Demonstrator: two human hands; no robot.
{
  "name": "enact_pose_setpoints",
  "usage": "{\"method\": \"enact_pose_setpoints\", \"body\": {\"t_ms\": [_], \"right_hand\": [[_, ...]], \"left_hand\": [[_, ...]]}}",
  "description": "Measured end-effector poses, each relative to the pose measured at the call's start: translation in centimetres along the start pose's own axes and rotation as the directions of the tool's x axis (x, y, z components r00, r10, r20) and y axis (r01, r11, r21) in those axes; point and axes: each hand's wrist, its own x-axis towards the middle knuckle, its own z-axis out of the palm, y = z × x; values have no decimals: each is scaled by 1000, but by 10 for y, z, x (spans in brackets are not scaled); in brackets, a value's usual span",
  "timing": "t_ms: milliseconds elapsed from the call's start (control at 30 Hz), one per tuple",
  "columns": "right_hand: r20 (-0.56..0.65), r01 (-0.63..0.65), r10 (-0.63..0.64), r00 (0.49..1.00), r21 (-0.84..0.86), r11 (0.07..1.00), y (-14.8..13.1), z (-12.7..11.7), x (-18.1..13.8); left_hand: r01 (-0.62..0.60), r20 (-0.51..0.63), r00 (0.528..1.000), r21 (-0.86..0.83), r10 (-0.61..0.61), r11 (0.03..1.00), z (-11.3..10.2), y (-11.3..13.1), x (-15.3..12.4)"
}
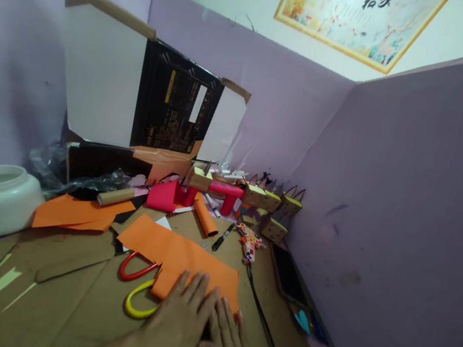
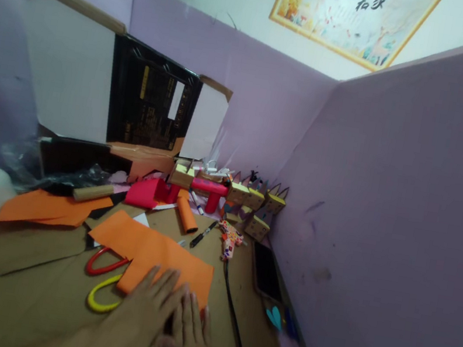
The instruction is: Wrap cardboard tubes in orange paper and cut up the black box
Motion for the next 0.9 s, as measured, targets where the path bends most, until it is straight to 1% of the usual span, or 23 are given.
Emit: {"method": "enact_pose_setpoints", "body": {"t_ms": [33,67,100,133,167,200,233,267,300,367,400,433,467,533,600,667,700,800,900], "right_hand": [[1,-24,24,1000,17,1000,-3,-5,2],[-11,-45,46,999,42,998,-5,-10,3],[-29,-62,65,997,77,995,-8,-15,4],[-54,-84,92,994,123,989,-11,-19,4],[-84,-125,141,986,178,976,-13,-23,3],[-110,-185,215,970,239,953,-15,-26,2],[-133,-261,312,941,302,917,-16,-28,0],[-143,-350,424,894,368,862,-16,-29,-2],[-132,-440,538,833,433,787,-16,-29,-3],[-80,-579,723,686,542,609,-13,-29,-3],[-53,-612,779,625,587,531,-12,-29,-2],[-29,-624,814,580,626,467,-11,-29,0],[-11,-623,833,553,659,422,-10,-30,2],[-2,-606,849,528,700,379,-10,-32,7],[-10,-603,861,509,710,365,-12,-36,10],[-11,-614,872,489,706,353,-13,-39,12],[4,-619,873,487,707,342,-14,-41,13],[81,-607,862,500,742,283,-14,-45,18],[146,-533,858,492,830,164,-15,-48,22]], "left_hand": [[29,-80,996,32,-27,999,-3,-3,-2],[59,-181,982,55,-48,997,-8,-7,-4],[94,-291,954,63,-72,994,-13,-10,-6],[141,-397,911,49,-110,989,-19,-14,-8],[193,-477,863,13,-164,981,-24,-16,-9],[244,-530,817,-35,-225,969,-30,-18,-9],[284,-553,785,-82,-280,955,-34,-19,-9],[309,-552,769,-120,-322,943,-38,-20,-8],[322,-539,768,-143,-346,936,-40,-20,-7],[325,-490,796,-151,-356,934,-42,-19,-4],[330,-460,812,-143,-358,933,-42,-18,-4],[346,-430,826,-127,-366,930,-42,-18,-3],[377,-404,830,-100,-384,921,-42,-17,-2],[472,-354,820,-23,-449,881,-43,-16,-2],[561,-312,795,49,-520,827,-46,-15,-1],[601,-263,781,69,-567,796,-50,-15,0],[609,-232,778,55,-584,791,-53,-14,1],[632,-155,761,-40,-630,774,-56,-15,2],[638,-158,748,-97,-644,764,-53,-21,2]]}}
